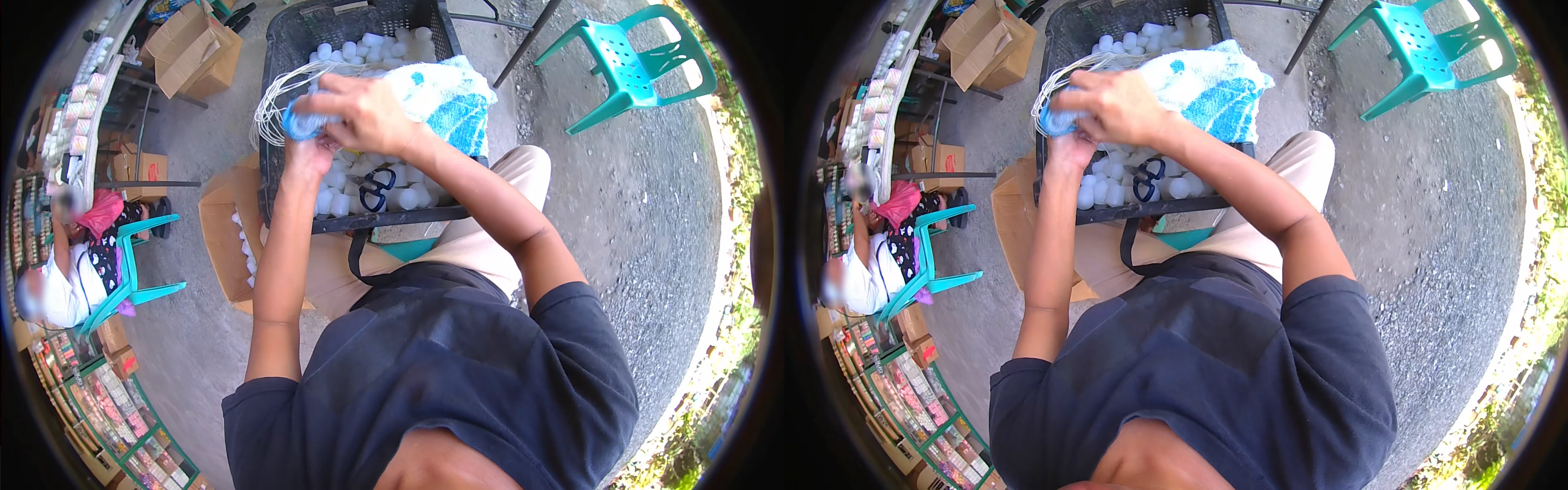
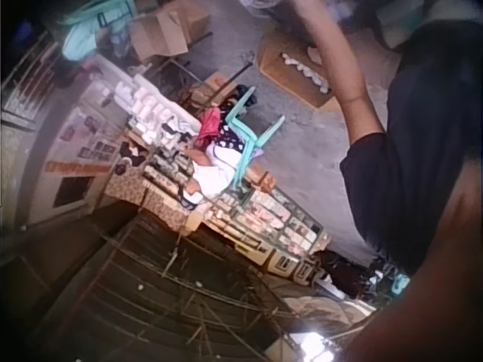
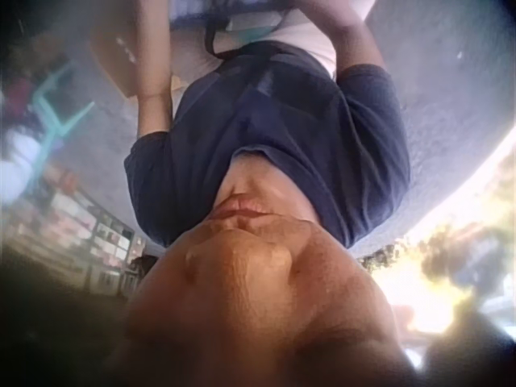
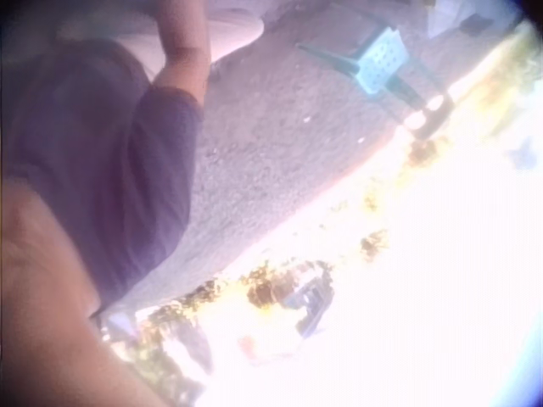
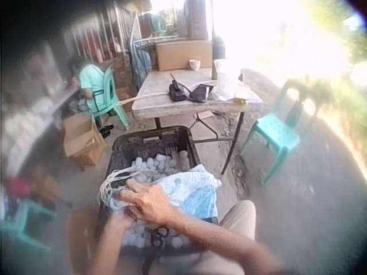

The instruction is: The person sits with a basket of white foam balls and repeatedly inserts a short white string into each ball, then uses scissors to trim the string flush. They wipe each ball with a blue cloth and place the finished items into a cardboard box.

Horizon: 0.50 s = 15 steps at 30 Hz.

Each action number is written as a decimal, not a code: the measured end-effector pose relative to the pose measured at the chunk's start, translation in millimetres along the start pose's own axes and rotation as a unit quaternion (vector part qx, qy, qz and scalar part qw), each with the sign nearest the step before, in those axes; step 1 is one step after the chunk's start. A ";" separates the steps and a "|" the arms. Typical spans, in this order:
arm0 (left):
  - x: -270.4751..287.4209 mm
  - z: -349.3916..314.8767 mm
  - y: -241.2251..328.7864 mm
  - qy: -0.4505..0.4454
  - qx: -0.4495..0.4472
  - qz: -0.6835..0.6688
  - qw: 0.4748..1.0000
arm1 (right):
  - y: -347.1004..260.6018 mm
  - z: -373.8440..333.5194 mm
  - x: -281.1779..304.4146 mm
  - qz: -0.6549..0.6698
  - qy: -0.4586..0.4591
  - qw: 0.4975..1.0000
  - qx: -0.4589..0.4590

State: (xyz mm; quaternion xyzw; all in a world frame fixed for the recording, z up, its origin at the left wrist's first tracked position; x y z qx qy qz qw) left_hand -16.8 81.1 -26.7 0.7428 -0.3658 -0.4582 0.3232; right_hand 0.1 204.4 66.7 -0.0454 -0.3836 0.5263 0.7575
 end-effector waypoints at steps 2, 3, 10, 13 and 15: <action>-25.4 -33.1 22.1 0.097 0.067 -0.029 0.993 | 6.6 -6.8 0.5 -0.027 -0.020 0.999 0.032; -8.1 -15.8 11.9 -0.096 0.101 -0.068 0.988 | 19.0 -8.2 5.0 -0.045 -0.033 0.998 0.038; -1.9 -9.3 27.5 -0.049 -0.109 -0.030 0.992 | 0.4 9.6 -9.5 -0.065 -0.015 0.998 -0.006; -14.1 -26.9 74.7 -0.179 -0.251 0.043 0.950 | 67.7 19.8 -19.1 -0.167 0.002 0.977 -0.131; -3.7 -31.8 101.4 -0.219 -0.243 -0.003 0.945 | 61.2 14.0 -7.8 -0.361 -0.023 0.930 -0.067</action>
Point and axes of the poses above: each hand's wrist, its own z-axis towards the middle knuckle, its own x-axis out of the back of the hand, y = z × x, the point moved 5 cm from there along z, towards the middle knuckle, and after that the axes turned 7 degrees about -x, right-handed, at the moved point
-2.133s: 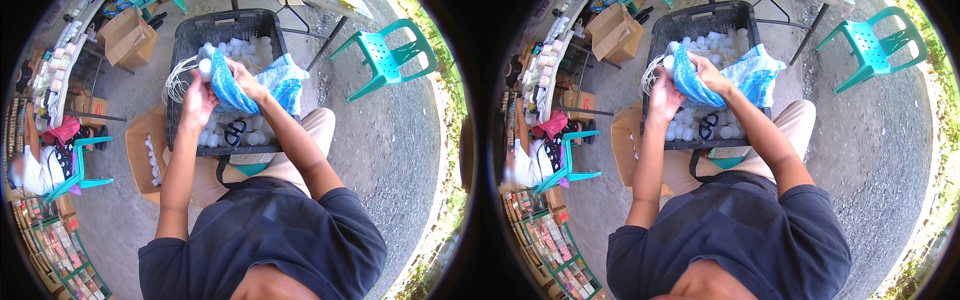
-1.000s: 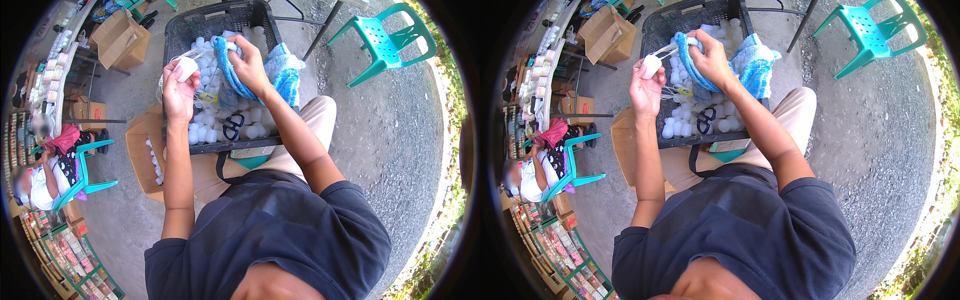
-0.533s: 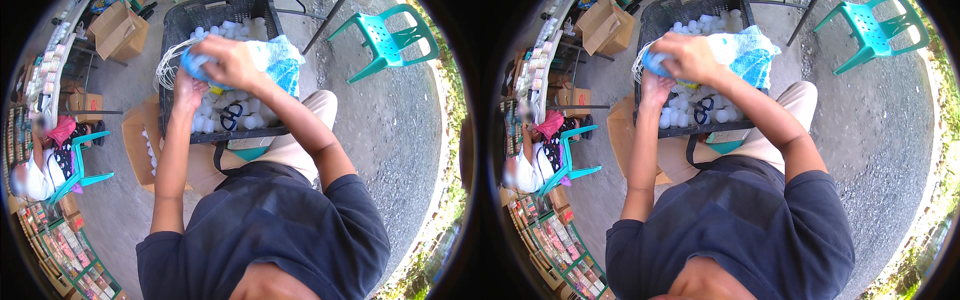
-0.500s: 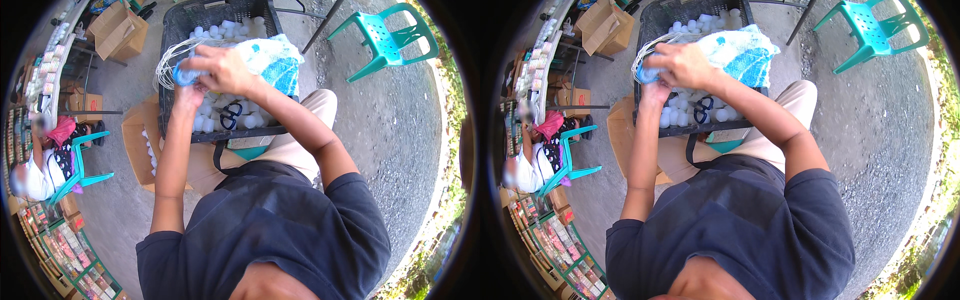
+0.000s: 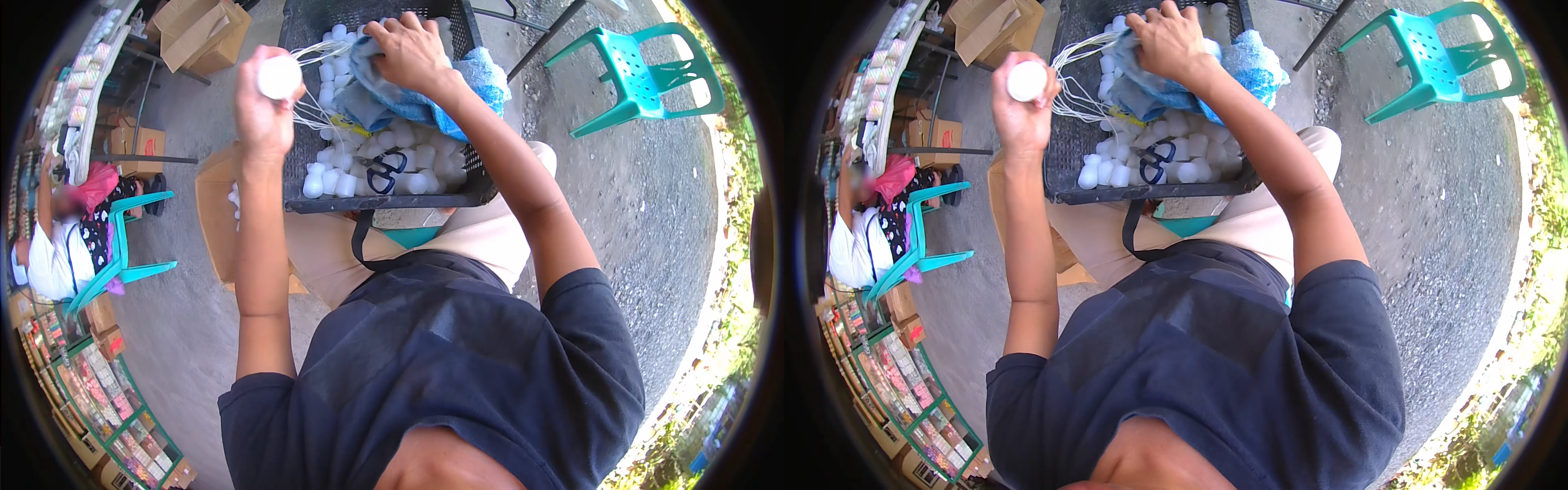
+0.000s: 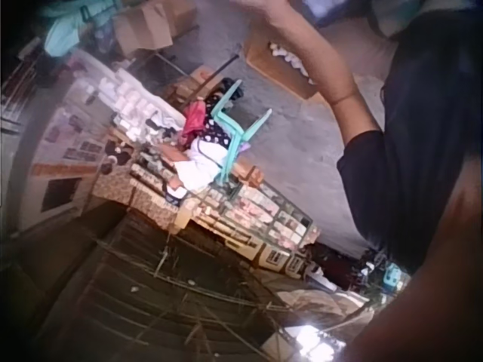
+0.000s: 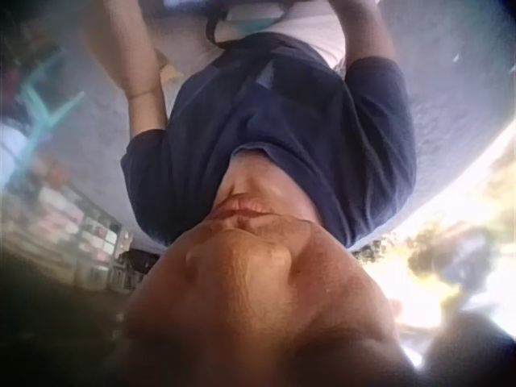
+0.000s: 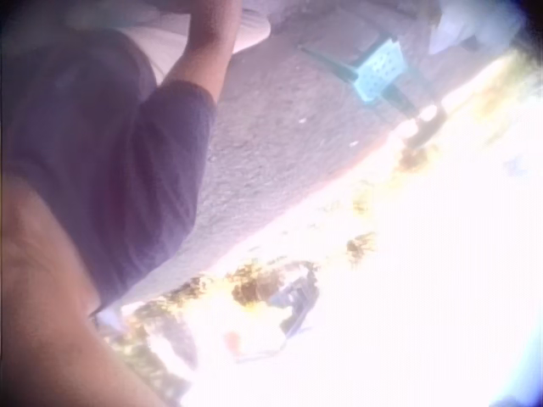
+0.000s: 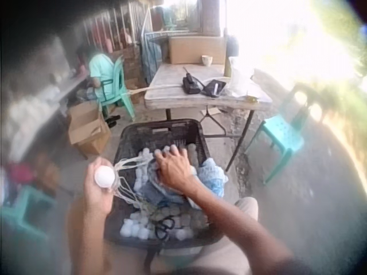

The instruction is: The person sits with a basket of white foam balls and repeatedly inserts a short white string into each ball, then uses scissors to trim the string flush. They wipe each ball with a blue cloth and place the finished items into a cardboard box.

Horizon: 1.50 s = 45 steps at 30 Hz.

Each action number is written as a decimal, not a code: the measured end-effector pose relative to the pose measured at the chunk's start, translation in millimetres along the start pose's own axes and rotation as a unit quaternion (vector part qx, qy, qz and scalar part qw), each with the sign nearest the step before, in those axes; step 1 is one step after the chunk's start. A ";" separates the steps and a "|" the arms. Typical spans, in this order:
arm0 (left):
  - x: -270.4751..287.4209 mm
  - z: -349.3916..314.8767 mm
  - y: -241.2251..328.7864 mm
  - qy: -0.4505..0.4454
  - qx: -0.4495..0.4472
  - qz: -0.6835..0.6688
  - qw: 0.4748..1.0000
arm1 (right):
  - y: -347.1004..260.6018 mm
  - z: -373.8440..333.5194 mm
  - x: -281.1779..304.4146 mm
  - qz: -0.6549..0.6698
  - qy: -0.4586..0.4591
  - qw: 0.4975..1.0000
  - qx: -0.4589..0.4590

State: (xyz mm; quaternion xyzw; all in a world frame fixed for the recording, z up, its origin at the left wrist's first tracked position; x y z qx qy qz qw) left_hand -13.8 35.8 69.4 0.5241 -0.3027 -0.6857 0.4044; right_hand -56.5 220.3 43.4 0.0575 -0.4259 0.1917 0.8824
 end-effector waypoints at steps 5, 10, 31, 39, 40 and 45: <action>43.3 -25.7 5.4 0.091 0.082 -0.124 0.985 | -89.1 -67.1 -46.9 0.176 -0.366 0.875 0.262; 49.1 -52.5 -17.2 0.054 0.171 -0.258 0.949 | -118.9 -112.4 -95.8 0.112 -0.412 0.846 0.320; 3.2 -78.1 -14.1 0.083 0.153 -0.056 0.983 | -41.9 -48.3 103.1 0.482 -0.107 0.868 -0.052; -4.9 -84.5 0.7 0.021 0.116 0.055 0.992 | -36.6 -50.2 100.8 0.480 -0.078 0.871 -0.069; -6.7 -86.1 2.8 0.005 0.110 0.109 0.988 | -36.4 -50.9 100.8 0.479 -0.079 0.871 -0.071; -13.3 -83.2 -1.0 -0.003 -0.028 0.175 0.984 | -38.9 -55.6 98.3 0.513 -0.087 0.850 -0.082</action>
Point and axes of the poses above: each hand's wrist, its own z-axis towards the middle knuckle, its own x-axis out of the back of the hand, y = z × x, the point moved 5 cm from there along z, towards the middle knuckle, and after that the axes turned 7 degrees about -x, right-handed, at the moved point
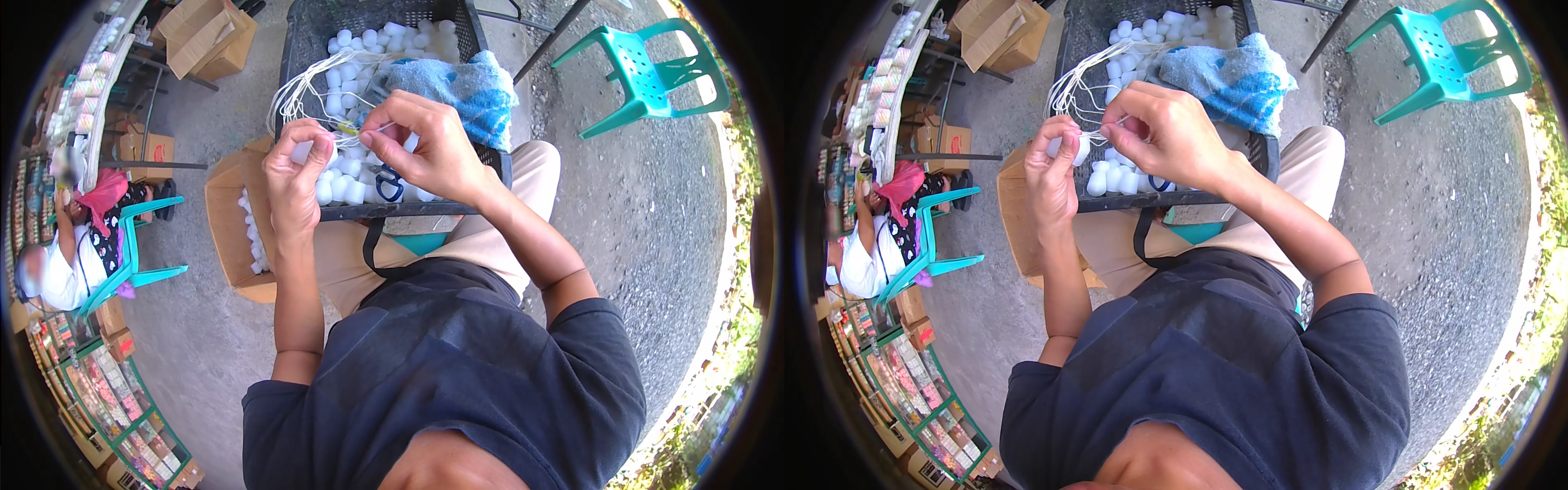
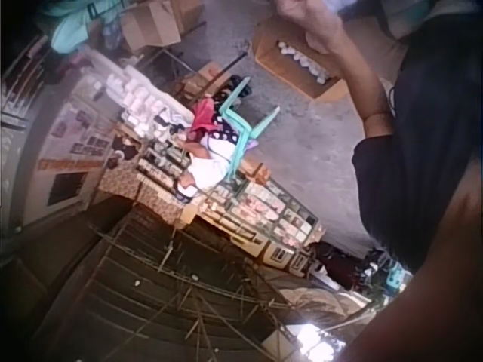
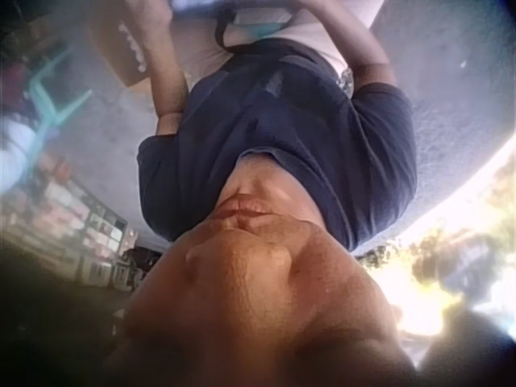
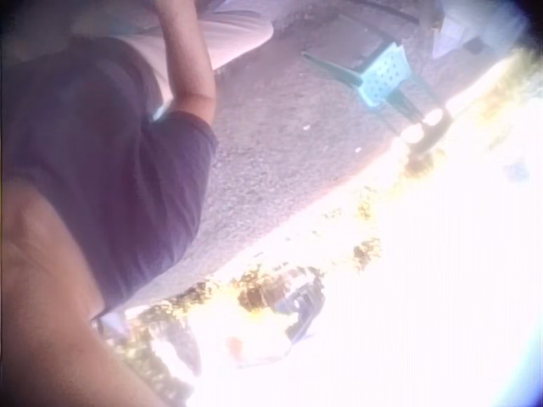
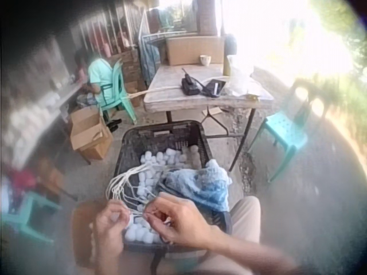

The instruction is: The person sits with a basket of white foam balls and repeatedly inserts a short white string into each ball, then uses scissors to trim the string flush. They wipe each ball with a blue cloth and place the finished items into a cardboard box.

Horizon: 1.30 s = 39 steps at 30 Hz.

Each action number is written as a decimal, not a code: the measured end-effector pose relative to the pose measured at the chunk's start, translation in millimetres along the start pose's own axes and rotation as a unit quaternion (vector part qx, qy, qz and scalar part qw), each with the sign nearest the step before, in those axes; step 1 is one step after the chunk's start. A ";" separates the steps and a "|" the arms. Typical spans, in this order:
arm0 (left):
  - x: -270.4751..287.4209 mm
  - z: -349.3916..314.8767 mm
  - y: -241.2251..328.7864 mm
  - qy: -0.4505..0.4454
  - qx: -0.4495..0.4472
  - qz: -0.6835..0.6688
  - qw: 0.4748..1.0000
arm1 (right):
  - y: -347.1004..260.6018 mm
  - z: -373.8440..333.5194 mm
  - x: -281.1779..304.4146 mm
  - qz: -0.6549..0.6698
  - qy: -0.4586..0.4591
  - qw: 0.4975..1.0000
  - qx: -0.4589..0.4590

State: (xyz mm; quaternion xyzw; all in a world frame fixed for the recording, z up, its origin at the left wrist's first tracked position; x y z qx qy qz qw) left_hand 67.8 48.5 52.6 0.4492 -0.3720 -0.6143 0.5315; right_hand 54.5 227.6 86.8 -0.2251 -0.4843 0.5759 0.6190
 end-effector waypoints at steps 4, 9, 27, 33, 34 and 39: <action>-3.4 -2.1 -9.6 0.020 -0.008 0.002 1.000 | -10.0 -2.1 -4.0 -0.040 -0.020 0.999 0.017; -5.9 -0.3 -18.9 0.081 0.141 -0.264 0.951 | -12.8 -2.9 1.0 -0.031 0.022 0.999 0.017; -17.6 -2.3 -1.7 0.077 0.093 -0.147 0.982 | -9.4 -3.9 -4.5 -0.071 0.024 0.997 0.028; -24.2 0.4 7.8 0.052 0.083 -0.183 0.978 | 0.5 -3.1 -10.1 -0.044 0.074 0.995 0.043; -17.7 -0.3 5.9 0.074 0.065 -0.176 0.979 | 3.0 -4.8 -11.2 -0.046 0.066 0.996 0.040; -5.8 -6.1 -5.0 0.090 0.049 -0.179 0.978 | 0.7 -9.6 -7.5 -0.053 0.074 0.996 -0.007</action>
Point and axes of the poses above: each hand's wrist, its own z-axis towards the middle knuckle, its own x-axis out of the back of the hand, y = z × x, the point moved 5 cm from there along z, towards the middle knuckle, and after that the axes turned 7 degrees about -x, right-handed, at the moved point
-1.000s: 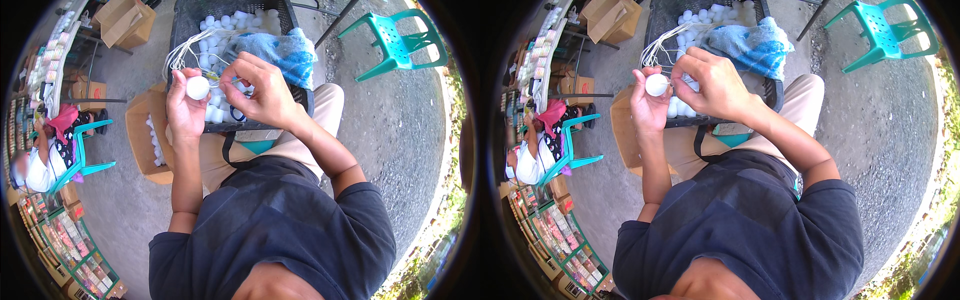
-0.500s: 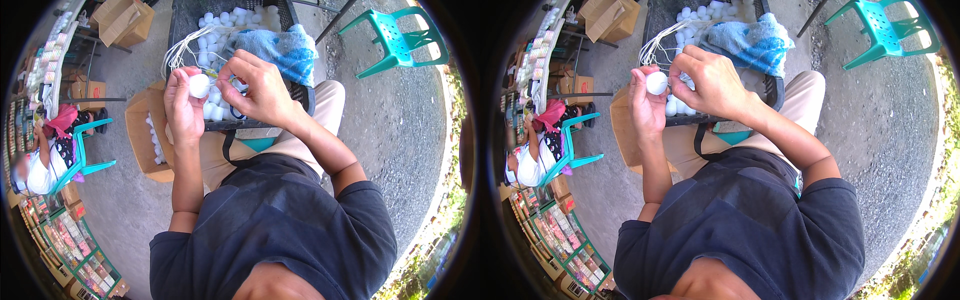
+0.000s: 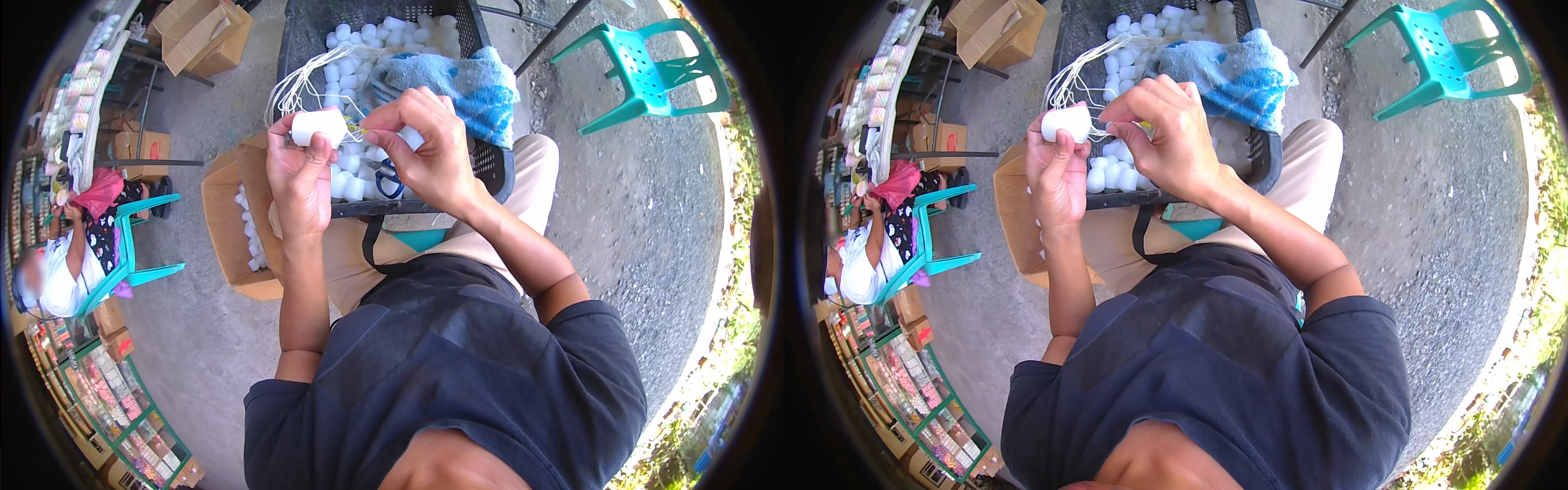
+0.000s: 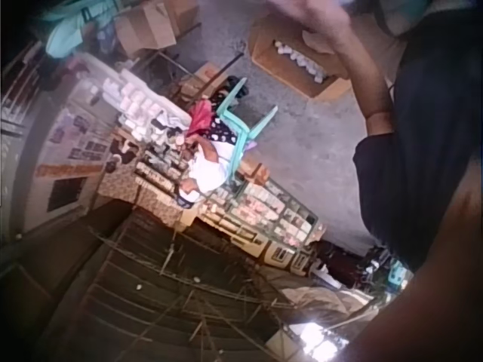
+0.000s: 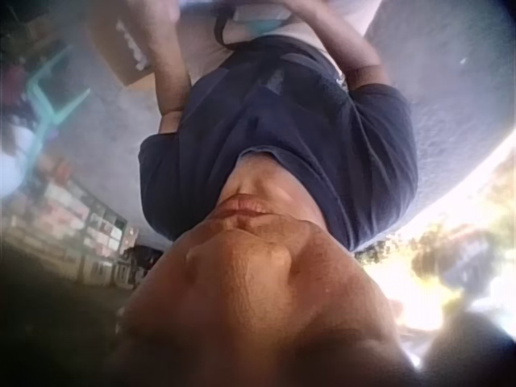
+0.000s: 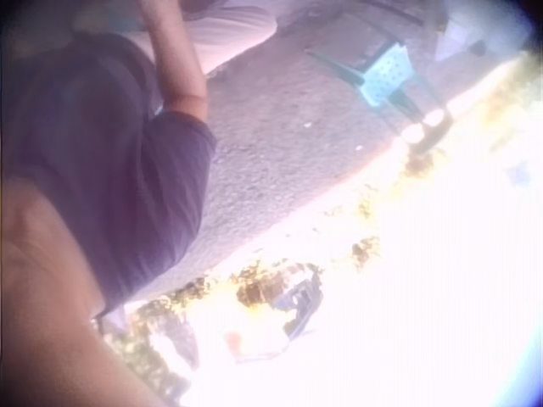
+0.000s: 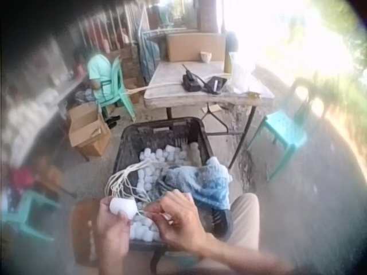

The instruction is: The person sits with a basket of white foam balls and repeatedly inserts a short white string into each ball, then uses scissors to trim the string flush. They wipe each ball with a blue cloth and place the finished items into a cardboard box.

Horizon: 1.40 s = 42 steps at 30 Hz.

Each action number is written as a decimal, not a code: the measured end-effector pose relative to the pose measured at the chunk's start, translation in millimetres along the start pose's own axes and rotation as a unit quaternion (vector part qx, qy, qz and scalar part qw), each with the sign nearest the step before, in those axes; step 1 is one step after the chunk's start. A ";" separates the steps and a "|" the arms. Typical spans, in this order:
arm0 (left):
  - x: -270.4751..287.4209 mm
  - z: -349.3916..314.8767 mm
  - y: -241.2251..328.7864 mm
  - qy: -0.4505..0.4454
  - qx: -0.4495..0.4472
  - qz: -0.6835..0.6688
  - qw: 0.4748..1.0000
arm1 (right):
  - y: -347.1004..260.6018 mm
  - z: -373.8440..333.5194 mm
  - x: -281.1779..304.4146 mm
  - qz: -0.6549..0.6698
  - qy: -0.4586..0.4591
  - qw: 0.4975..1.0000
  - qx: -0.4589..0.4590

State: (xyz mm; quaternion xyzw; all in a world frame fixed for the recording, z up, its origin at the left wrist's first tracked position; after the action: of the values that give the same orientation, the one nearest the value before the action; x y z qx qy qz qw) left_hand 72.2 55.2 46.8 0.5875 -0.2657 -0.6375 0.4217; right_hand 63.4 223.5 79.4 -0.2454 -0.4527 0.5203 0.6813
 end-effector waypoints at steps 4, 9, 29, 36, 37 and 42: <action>-0.4 -2.6 -1.8 0.001 -0.025 0.007 1.000 | 7.5 -2.1 -1.9 0.099 0.035 0.993 -0.049; 1.5 -4.7 -4.1 0.014 0.008 -0.018 1.000 | 0.9 -2.8 -4.1 0.025 0.029 0.999 0.011; -10.1 -10.4 -12.0 0.004 0.009 -0.065 0.998 | 8.3 -5.1 -14.5 0.074 -0.002 0.997 -0.036; 2.8 -6.1 -9.5 -0.032 0.013 -0.014 0.999 | 11.8 3.8 -20.1 0.145 -0.094 0.984 -0.040; 3.0 -5.7 -8.9 -0.020 0.007 -0.015 1.000 | 11.6 3.5 -20.1 0.124 -0.085 0.988 -0.035; -1.2 -5.6 -10.9 -0.007 0.001 -0.043 0.999 | 27.8 -11.8 -27.8 0.152 -0.040 0.976 -0.148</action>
State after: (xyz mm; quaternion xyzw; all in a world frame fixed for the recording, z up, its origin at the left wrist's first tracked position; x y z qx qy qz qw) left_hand 75.1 62.6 37.4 0.5944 -0.2436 -0.6587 0.3917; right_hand 58.8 208.6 41.4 -0.3886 -0.5093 0.5546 0.5312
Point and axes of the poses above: each hand's wrist, its own z-axis towards the middle knuckle, its own x-axis out of the back of the hand, y = z × x, the point moved 5 cm from there along z, towards the middle knuckle, and after that the axes turned 7 degrees about -x, right-handed, at the moved point
